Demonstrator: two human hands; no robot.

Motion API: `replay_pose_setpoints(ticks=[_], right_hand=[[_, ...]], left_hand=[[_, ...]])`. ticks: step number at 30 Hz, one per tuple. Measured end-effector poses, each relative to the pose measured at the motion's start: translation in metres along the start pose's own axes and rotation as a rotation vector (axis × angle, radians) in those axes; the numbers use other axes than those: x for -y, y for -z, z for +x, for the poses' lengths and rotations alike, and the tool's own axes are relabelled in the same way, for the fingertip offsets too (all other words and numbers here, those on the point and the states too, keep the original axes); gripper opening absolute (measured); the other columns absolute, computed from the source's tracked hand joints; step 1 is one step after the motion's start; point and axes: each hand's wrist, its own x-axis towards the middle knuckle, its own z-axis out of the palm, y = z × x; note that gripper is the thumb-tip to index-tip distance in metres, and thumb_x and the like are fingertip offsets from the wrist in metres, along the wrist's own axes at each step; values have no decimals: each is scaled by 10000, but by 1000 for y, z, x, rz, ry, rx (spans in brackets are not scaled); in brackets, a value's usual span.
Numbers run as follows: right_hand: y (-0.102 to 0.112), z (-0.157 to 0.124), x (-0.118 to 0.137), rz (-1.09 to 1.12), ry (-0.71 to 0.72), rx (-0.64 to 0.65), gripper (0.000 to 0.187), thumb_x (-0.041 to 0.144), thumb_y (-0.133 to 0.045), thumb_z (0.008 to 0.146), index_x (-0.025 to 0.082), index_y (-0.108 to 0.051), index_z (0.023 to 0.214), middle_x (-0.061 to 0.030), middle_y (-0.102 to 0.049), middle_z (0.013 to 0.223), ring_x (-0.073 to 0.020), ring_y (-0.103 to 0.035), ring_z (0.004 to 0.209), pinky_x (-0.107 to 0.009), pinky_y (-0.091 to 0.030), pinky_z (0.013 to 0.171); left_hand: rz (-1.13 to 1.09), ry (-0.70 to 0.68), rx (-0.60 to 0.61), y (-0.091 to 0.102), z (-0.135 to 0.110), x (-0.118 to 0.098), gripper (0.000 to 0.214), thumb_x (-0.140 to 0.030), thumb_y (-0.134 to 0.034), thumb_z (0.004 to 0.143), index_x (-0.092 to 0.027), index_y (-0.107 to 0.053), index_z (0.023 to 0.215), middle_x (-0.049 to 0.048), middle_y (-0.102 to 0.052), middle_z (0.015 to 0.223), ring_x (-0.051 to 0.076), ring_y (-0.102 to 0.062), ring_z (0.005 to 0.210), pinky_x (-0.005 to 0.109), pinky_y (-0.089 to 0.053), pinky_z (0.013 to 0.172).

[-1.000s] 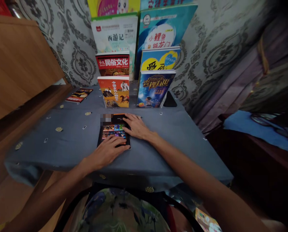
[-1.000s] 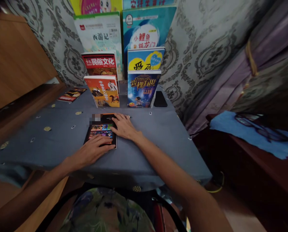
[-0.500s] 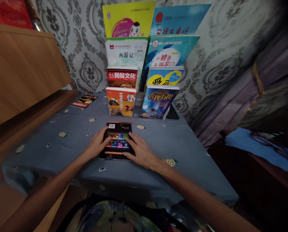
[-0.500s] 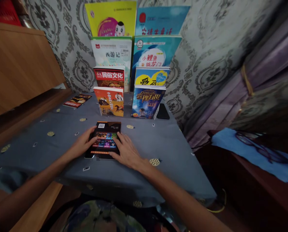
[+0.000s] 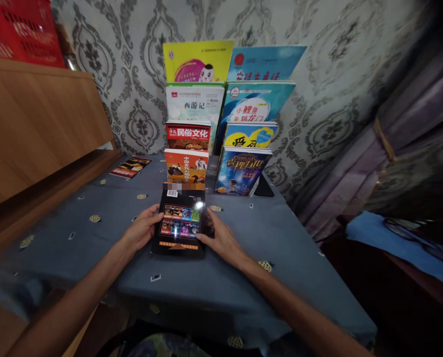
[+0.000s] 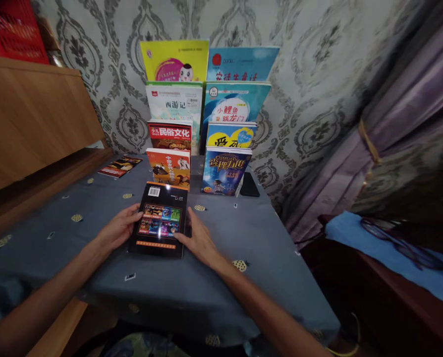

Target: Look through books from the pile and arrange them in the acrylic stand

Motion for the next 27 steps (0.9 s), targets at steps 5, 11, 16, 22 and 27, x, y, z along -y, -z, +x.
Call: replay_pose_setpoints(ticks=[5,11,16,22,27], right_hand=[[0,27,-8,442,-79,12,597,448,-645,836,230,-470,1363,65,-538,679,-117,-506,508,-235,-451,444],[3,68,-9,414,-28,-99,470,320,-570,822,238,-488,1278,46,-566,778,-114,-571,562,-255,-535,514],[6,102,-13,283,17,-216,496,209,-500,821,220,-477,1317,-14,-625,875,-164,-631,693,-303,-587,589],[24,139,-17,156,70,-321,506,184,-497,822,209,-497,1327,-33,-628,878,-193,-638,730,-345,-600,628],[50,176,-11,10,197,-436,407,178,-542,806,204,-562,1211,-26,-620,803,-225,-639,753,-428,-597,724]], left_hand=[[19,-77,30,0,11,-12,379,-241,-813,737,-172,-653,1074,51,-764,976,182,-730,778,306,-600,741],[67,-209,24,1,51,-24,374,-240,-781,736,-172,-632,1073,45,-755,1017,196,-726,885,328,-592,823],[119,-286,19,-1,84,-31,351,-221,-701,766,-171,-620,1104,50,-748,1003,215,-719,914,367,-579,859],[250,-404,-18,-4,116,-46,337,-254,-663,759,-177,-621,1085,43,-739,958,202,-699,855,309,-559,746],[392,-536,-60,-8,149,-70,323,-269,-645,766,-187,-628,1077,31,-725,906,198,-685,831,266,-530,654]])
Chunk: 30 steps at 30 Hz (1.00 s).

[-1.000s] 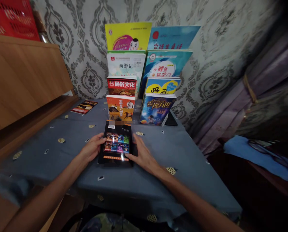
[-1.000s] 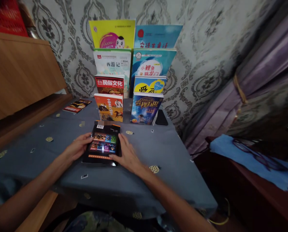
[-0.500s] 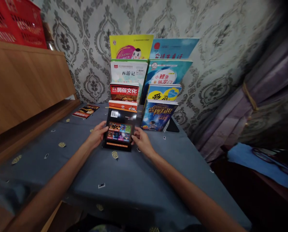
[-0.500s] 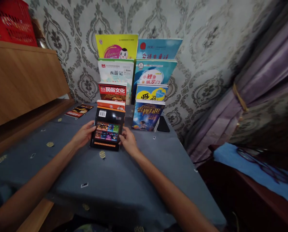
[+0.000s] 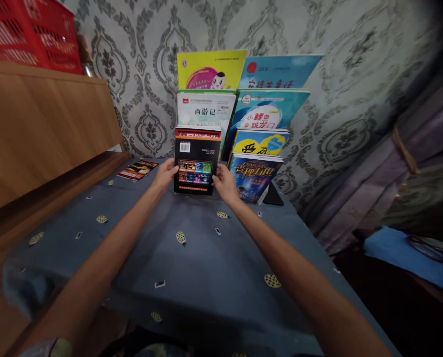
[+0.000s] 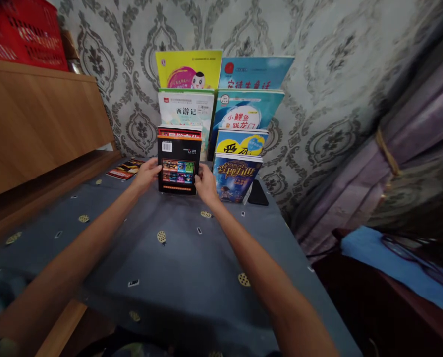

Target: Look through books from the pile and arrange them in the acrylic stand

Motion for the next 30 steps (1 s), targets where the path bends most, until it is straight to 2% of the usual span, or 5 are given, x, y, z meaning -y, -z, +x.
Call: replay_pose_setpoints(ticks=[6,13,21,25,30], right_hand=[[8,19,10,-136,180,-101,330,193,-489,872,241,-522,1197,-82,-677,999,-258,-662,920,-460,-563,844],[0,3,0,-113,174,-109,352,155,-430,873,210,-497,1214,-94,-670,1034,-243,-659,957,-462,-572,871],[-5,-10,-12,-139,151,-72,241,148,-444,869,207,-544,1080,-93,-646,1012,-247,-632,965,-477,-559,893],[-5,-15,-17,-263,108,-75,201,160,-479,837,198,-570,1012,-112,-649,995,-265,-611,945,-478,-530,879],[-8,-25,-18,-330,5,-41,242,155,-443,856,168,-601,1038,-131,-677,951,-274,-637,903,-452,-521,842]], left_hand=[[176,-215,-2,1,28,-1,271,-277,-631,801,-188,-642,1056,44,-730,942,210,-681,883,318,-563,719],[376,-401,-22,5,27,16,266,-259,-587,824,-165,-671,1058,68,-729,978,208,-666,894,361,-558,818],[591,-452,-88,10,17,30,171,-294,-577,886,-196,-620,1020,40,-688,899,195,-647,837,338,-529,814],[696,-432,-156,5,10,30,155,-220,-589,878,-206,-562,1030,34,-655,879,202,-638,841,355,-515,834],[766,-464,-213,-5,0,32,113,-176,-551,881,-209,-516,983,68,-611,971,225,-614,937,404,-503,894]])
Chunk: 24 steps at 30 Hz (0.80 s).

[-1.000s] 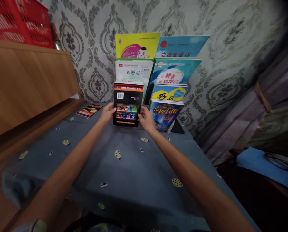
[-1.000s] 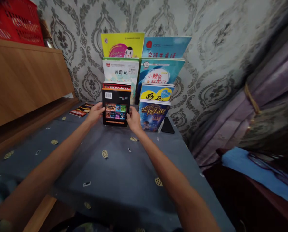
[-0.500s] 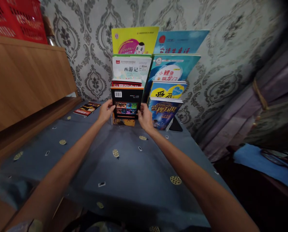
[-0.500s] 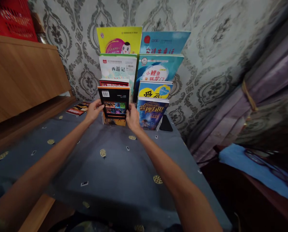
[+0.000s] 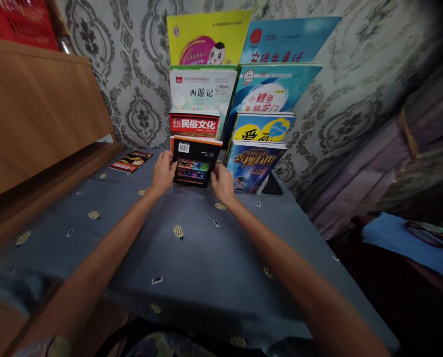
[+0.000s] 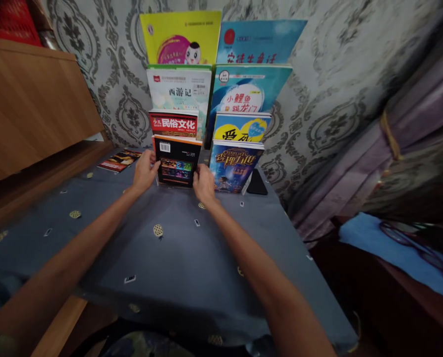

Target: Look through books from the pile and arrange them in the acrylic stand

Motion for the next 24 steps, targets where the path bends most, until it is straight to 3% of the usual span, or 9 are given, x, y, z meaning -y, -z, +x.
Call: replay_pose_setpoints(ticks=[6,9,24], right_hand=[[-7,-17,1,10,-7,-36,399,157,-441,867,155,-585,1238,-158,-692,1150,-284,-647,1053,-469,-511,949],[-10,-22,2,-4,1,-57,454,163,-440,870,150,-574,1304,-162,-670,1234,-287,-622,1130,-484,-491,1008],[-10,-23,7,-22,23,-45,481,143,-436,852,177,-604,1302,-140,-686,1104,-295,-623,1052,-497,-506,968]], left_hand=[[52,83,-38,-8,-11,-2,249,-241,-534,926,-206,-465,1162,87,-603,1026,250,-612,970,437,-499,907],[113,89,-46,-11,-15,-2,183,-252,-495,948,-213,-486,1127,86,-601,1061,244,-591,1002,410,-490,915],[217,125,6,-11,-16,-9,127,-203,-431,951,-195,-543,1010,123,-603,1045,297,-586,1018,431,-482,895]])
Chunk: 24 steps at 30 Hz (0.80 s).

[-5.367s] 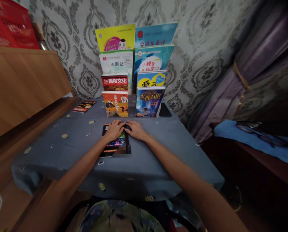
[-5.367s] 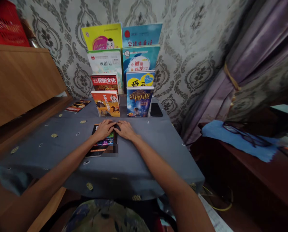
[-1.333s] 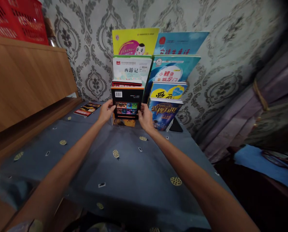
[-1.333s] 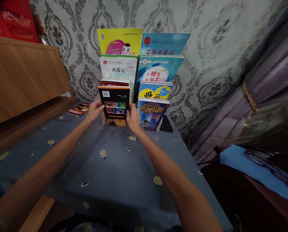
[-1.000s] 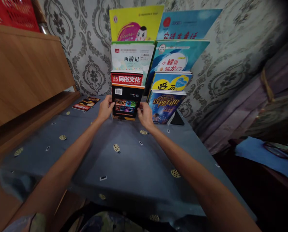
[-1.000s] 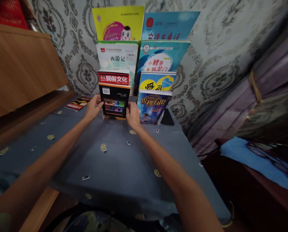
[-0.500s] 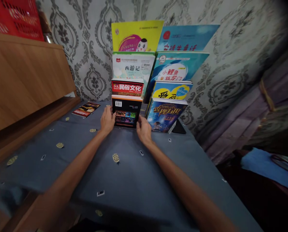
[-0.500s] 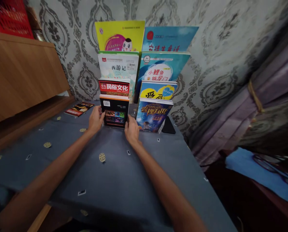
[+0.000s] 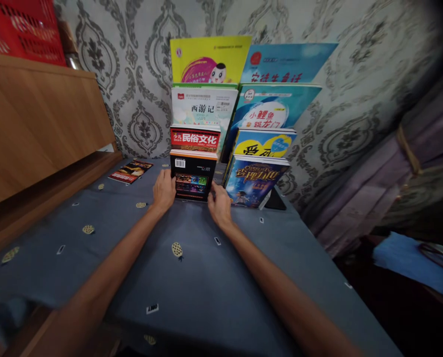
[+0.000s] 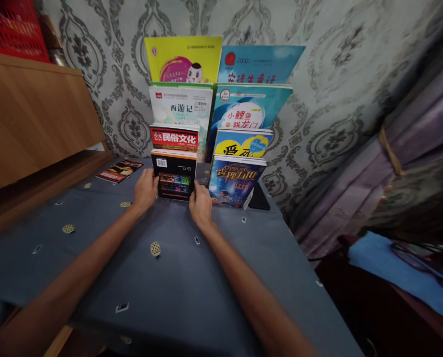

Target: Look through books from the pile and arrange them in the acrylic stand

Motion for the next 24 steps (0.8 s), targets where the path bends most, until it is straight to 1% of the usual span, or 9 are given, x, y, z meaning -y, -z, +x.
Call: replay_pose_setpoints(ticks=[7,11,14,16,17,18,21,23,24], right_hand=[[2,0,0,-31,-13,42,485,169,-407,867,102,-584,1314,-185,-673,1134,-318,-618,1091,-517,-500,983],[0,-8,-1,-36,-9,27,541,202,-415,884,151,-496,1416,-174,-628,1256,-314,-577,1206,-542,-479,1037],[1,-22,1,-64,6,12,613,228,-422,902,141,-374,1507,-191,-526,1417,-321,-473,1355,-577,-406,1125],[6,-37,5,-81,34,36,644,235,-425,912,128,-321,1538,-202,-461,1484,-325,-408,1418,-588,-366,1162],[10,-46,6,-81,55,62,650,236,-425,917,142,-306,1549,-194,-441,1505,-320,-392,1434,-585,-361,1170],[14,-55,8,-73,78,99,650,238,-426,922,172,-300,1556,-178,-430,1520,-310,-389,1441,-579,-366,1173],[24,-80,11,-44,115,239,628,247,-447,929,247,-333,1547,-146,-436,1530,-289,-424,1427,-558,-411,1152],[28,-89,10,-44,112,317,580,248,-462,926,250,-412,1504,-147,-463,1514,-290,-454,1407,-557,-424,1141],[29,-90,10,-48,101,348,548,248,-467,925,238,-458,1473,-153,-484,1497,-292,-476,1391,-555,-431,1135]], left_hand=[[-18,-22,-5,0,1,3,129,-216,-443,950,-198,-558,1006,103,-606,1022,266,-589,996,392,-477,891],[-80,-73,31,4,4,20,211,-263,-388,987,-191,-583,1028,99,-636,1005,245,-600,977,384,-478,900],[36,-23,126,13,9,46,266,-258,-353,997,-181,-585,1103,115,-659,1070,236,-611,1027,379,-475,942],[252,71,254,24,14,68,289,-238,-379,979,-161,-566,1185,150,-636,1202,243,-589,1144,377,-454,1003],[403,118,342,30,17,80,319,-238,-392,971,-155,-544,1239,166,-598,1293,250,-547,1236,378,-431,1046],[462,152,378,36,21,92,350,-236,-430,949,-131,-536,1266,205,-553,1360,288,-501,1304,414,-410,1072],[561,237,467,53,37,126,428,-238,-532,868,-66,-550,1260,308,-524,1368,426,-474,1317,572,-410,1032],[603,292,539,60,50,145,425,-280,-597,818,-95,-599,1201,298,-570,1328,457,-512,1273,597,-441,980],[615,306,576,62,56,153,413,-303,-620,797,-117,-623,1165,275,-604,1297,446,-543,1244,572,-462,962]])
